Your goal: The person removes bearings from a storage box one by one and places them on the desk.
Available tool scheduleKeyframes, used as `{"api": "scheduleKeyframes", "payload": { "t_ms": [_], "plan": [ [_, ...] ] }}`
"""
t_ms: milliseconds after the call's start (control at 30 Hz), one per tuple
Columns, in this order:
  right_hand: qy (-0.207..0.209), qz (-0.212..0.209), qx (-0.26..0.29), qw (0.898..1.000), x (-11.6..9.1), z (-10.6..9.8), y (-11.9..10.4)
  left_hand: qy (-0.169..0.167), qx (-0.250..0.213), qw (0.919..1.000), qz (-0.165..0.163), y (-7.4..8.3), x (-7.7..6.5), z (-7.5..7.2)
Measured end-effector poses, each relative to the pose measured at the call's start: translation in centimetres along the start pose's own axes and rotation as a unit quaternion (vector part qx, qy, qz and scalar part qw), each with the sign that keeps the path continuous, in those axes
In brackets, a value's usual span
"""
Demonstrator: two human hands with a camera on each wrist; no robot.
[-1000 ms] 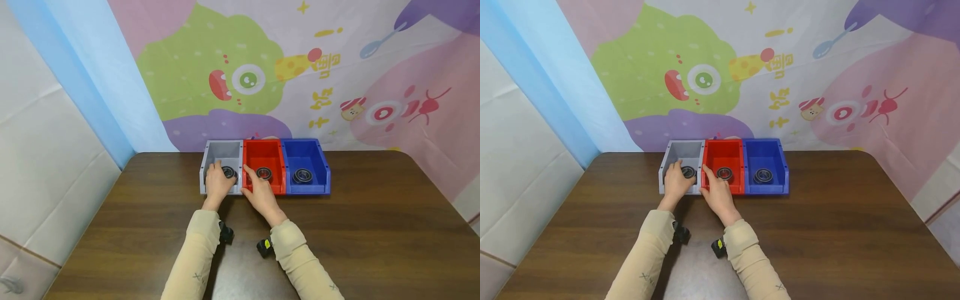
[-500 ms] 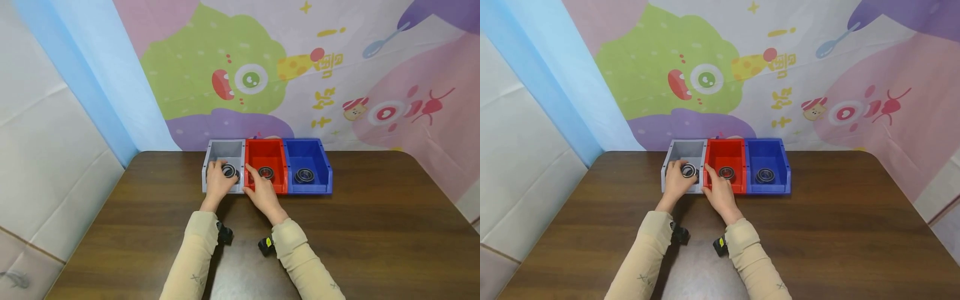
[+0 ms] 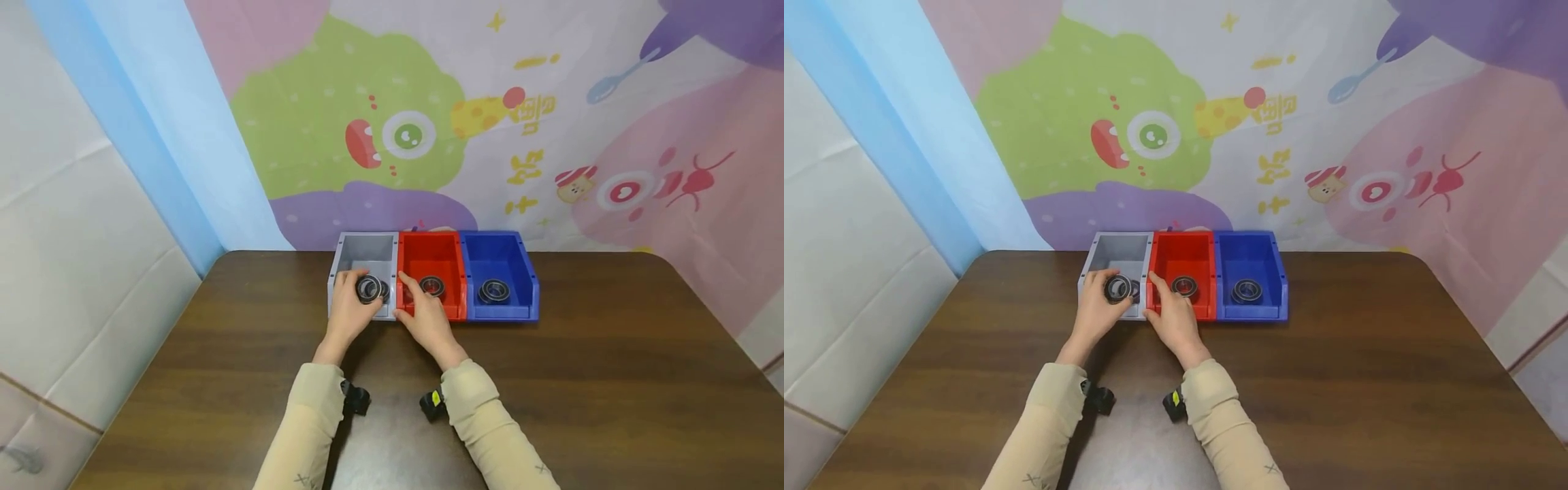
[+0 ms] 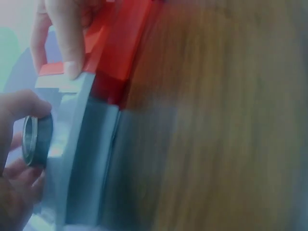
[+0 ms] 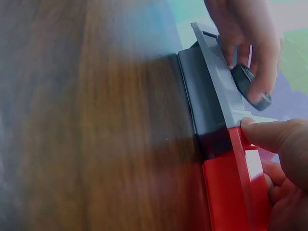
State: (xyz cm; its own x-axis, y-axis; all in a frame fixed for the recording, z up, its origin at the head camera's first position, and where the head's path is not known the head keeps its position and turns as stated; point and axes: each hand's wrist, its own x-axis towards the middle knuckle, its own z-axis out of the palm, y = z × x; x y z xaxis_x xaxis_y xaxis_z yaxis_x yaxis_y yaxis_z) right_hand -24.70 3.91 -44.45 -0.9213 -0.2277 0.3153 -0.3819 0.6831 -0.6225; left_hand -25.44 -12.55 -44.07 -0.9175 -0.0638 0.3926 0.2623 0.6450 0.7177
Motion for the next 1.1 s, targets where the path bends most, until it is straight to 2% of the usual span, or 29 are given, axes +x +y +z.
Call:
{"api": "scheduleKeyframes", "payload": {
  "t_ms": [200, 333, 433, 567, 633, 767, 1100],
  "plan": [
    [0.001, 0.003, -0.001, 1.000, -0.1, 0.1, 0.1, -0.043, 0.034, 0.9981, 0.029, 0.0, -0.6, -2.1],
    [0.009, 0.006, -0.002, 1.000, 0.0, 0.1, 0.2, -0.068, 0.064, 0.9943, 0.050, 0.5, -1.1, -3.5],
    [0.008, 0.007, 0.002, 1.000, 0.1, 0.1, 0.1, -0.093, 0.118, 0.9865, 0.064, 1.2, -1.9, -4.6],
    [0.002, 0.011, 0.009, 1.000, 0.2, 0.1, 0.0, -0.123, 0.189, 0.9713, 0.075, 2.1, -2.8, -5.6],
    [0.002, 0.014, 0.012, 1.000, 0.2, 0.1, 0.0, -0.133, 0.205, 0.9669, 0.074, 2.3, -3.0, -5.8],
    [0.003, 0.013, 0.012, 1.000, 0.2, 0.1, 0.1, -0.150, 0.213, 0.9631, 0.068, 2.5, -3.1, -5.9],
    [0.004, 0.003, 0.008, 1.000, 0.2, 0.1, 0.1, -0.203, 0.227, 0.9518, 0.038, 1.9, -3.5, -5.6]
  ]
}}
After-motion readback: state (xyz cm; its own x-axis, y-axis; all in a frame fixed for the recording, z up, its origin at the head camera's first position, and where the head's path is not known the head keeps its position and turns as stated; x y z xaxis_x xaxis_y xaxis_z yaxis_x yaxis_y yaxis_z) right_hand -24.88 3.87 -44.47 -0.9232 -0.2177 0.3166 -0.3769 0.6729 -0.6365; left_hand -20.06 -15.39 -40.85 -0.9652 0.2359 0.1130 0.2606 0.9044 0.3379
